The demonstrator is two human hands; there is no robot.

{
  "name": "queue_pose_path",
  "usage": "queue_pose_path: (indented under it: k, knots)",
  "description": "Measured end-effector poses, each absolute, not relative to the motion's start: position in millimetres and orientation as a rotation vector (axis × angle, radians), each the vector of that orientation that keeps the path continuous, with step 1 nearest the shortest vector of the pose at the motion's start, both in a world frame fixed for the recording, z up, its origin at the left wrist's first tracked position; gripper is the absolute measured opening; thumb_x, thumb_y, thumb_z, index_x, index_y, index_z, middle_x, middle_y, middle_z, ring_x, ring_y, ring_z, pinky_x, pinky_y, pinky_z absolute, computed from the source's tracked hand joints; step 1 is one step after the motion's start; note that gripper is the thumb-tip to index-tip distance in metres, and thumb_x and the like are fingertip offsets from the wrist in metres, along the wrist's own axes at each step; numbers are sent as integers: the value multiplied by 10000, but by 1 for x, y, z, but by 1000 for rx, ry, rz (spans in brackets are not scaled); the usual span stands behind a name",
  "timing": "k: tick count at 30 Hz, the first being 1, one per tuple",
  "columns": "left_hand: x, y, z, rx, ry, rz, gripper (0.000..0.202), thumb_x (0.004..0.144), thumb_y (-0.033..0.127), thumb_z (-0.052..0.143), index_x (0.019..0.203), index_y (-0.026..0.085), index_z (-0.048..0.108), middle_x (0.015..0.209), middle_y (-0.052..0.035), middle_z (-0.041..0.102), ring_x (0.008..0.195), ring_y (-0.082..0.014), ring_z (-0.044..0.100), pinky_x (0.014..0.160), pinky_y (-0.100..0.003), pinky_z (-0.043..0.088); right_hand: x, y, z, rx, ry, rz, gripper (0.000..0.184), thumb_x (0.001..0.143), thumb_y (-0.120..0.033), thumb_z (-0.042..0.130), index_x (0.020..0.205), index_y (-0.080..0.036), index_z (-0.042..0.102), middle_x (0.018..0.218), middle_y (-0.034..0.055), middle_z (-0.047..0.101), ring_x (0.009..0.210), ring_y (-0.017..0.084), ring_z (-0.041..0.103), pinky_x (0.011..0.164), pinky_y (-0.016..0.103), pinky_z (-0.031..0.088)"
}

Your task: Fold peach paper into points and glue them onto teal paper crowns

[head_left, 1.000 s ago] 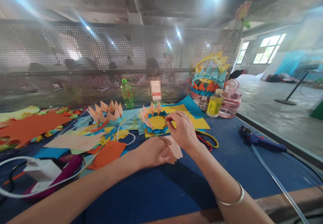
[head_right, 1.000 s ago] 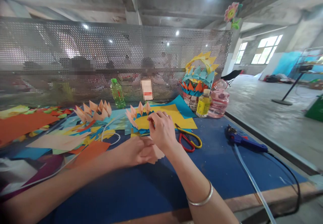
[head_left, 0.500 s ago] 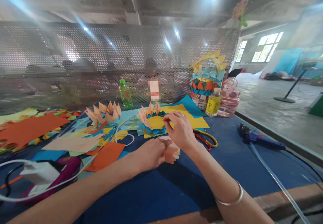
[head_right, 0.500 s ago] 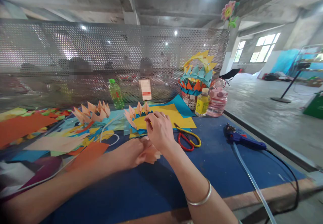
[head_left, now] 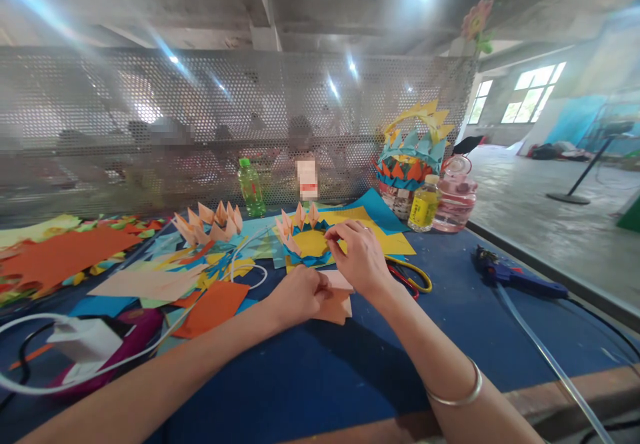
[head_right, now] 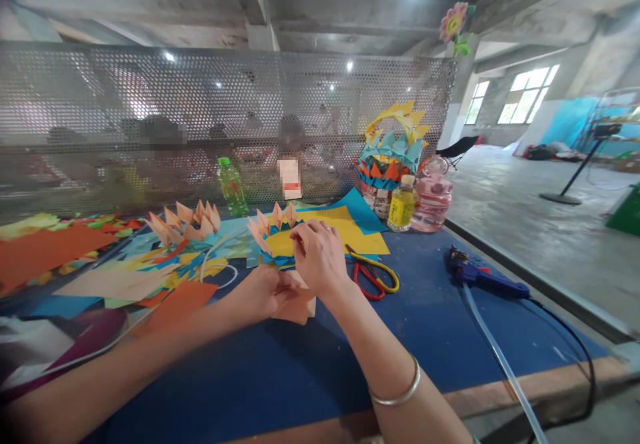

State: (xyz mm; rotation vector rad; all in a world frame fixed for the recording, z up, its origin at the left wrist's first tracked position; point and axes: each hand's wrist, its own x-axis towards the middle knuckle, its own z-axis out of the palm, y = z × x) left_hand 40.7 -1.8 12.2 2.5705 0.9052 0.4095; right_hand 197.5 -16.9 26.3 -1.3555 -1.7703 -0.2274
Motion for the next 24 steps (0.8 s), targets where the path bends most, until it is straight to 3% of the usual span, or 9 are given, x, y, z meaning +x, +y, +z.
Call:
queue_pose_path:
  k: [4,8,14,19,24]
  knots:
    - [31,-7,13,2690,877,288,206,697,42,493,641,175,640,681,-25,683,680,-191,645,622,-258,391,199,-18,28,-1350,-1767,-228,130,846,-95,562,833,-202,635,878,38,674,897,217,596,763,329,394]
    - [19,-14,12,2756,872,219,210,728,37,476,693,168,636,752,-59,695,754,-221,664,666,-282,403,199,-18,28,-1358,-1774,-219,128,849,-101,558,840,-198,640,869,36,669,882,213,590,757,324,383]
    - [12,-14,17,2764,748,139,211,888,268,533,767,186,684,836,-53,731,836,-211,686,739,-263,440,198,-18,26,-1371,-1793,-202,128,854,-103,559,863,-191,652,881,31,664,881,208,585,749,320,370]
    - [10,-6,22,2772,683,100,151,829,239,585,911,200,704,946,-52,745,906,-217,690,781,-257,449,198,-18,26,-1377,-1806,-200,131,863,-112,551,869,-193,653,881,32,666,889,209,585,753,318,373]
    - [11,-6,25,2800,664,38,220,755,184,583,945,198,693,885,-44,742,832,-222,694,744,-261,452,198,-19,27,-1377,-1821,-195,135,863,-104,544,873,-189,649,882,38,669,886,208,586,766,317,378]
